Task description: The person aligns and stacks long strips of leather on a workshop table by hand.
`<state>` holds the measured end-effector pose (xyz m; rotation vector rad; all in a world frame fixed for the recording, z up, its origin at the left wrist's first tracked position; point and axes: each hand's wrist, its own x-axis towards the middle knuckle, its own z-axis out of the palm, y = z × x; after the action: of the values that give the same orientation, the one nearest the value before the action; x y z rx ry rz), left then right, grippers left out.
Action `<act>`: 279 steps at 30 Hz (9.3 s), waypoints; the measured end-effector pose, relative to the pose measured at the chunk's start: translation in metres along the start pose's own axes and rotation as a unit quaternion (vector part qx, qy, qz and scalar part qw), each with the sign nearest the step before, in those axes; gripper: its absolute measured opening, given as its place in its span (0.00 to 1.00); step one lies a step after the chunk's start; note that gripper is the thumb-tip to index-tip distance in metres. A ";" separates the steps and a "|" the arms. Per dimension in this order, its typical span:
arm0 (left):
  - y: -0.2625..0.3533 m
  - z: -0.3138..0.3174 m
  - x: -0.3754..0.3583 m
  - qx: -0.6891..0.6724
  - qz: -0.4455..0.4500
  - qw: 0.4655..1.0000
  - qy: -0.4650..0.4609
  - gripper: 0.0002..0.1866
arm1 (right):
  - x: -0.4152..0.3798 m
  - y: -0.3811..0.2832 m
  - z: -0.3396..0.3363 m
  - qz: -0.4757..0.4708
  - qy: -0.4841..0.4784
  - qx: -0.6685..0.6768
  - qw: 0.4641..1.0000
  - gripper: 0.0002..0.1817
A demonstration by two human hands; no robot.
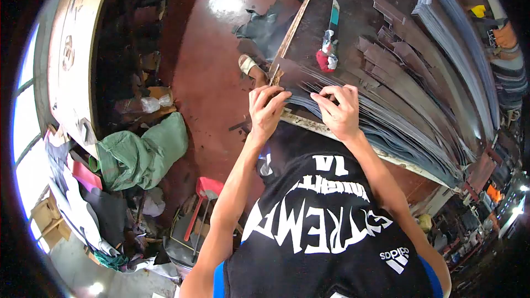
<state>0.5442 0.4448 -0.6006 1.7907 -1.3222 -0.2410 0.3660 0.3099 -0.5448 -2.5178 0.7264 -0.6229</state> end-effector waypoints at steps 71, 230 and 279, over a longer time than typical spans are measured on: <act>-0.009 -0.017 0.018 0.016 0.098 0.990 -0.097 0.24 | -0.001 -0.007 -0.003 0.054 0.020 -0.016 0.998 0.10; -0.005 -0.027 0.031 0.074 0.171 0.973 -0.138 0.19 | -0.033 0.002 -0.038 0.041 0.023 0.023 0.999 0.09; -0.011 -0.018 0.012 0.049 0.136 0.988 -0.060 0.21 | 0.003 -0.012 0.014 -0.020 -0.026 0.008 0.999 0.08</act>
<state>0.5677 0.4447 -0.5944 1.6728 -1.6732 -0.1369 0.3798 0.3211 -0.5488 -2.5298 0.6512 -0.5714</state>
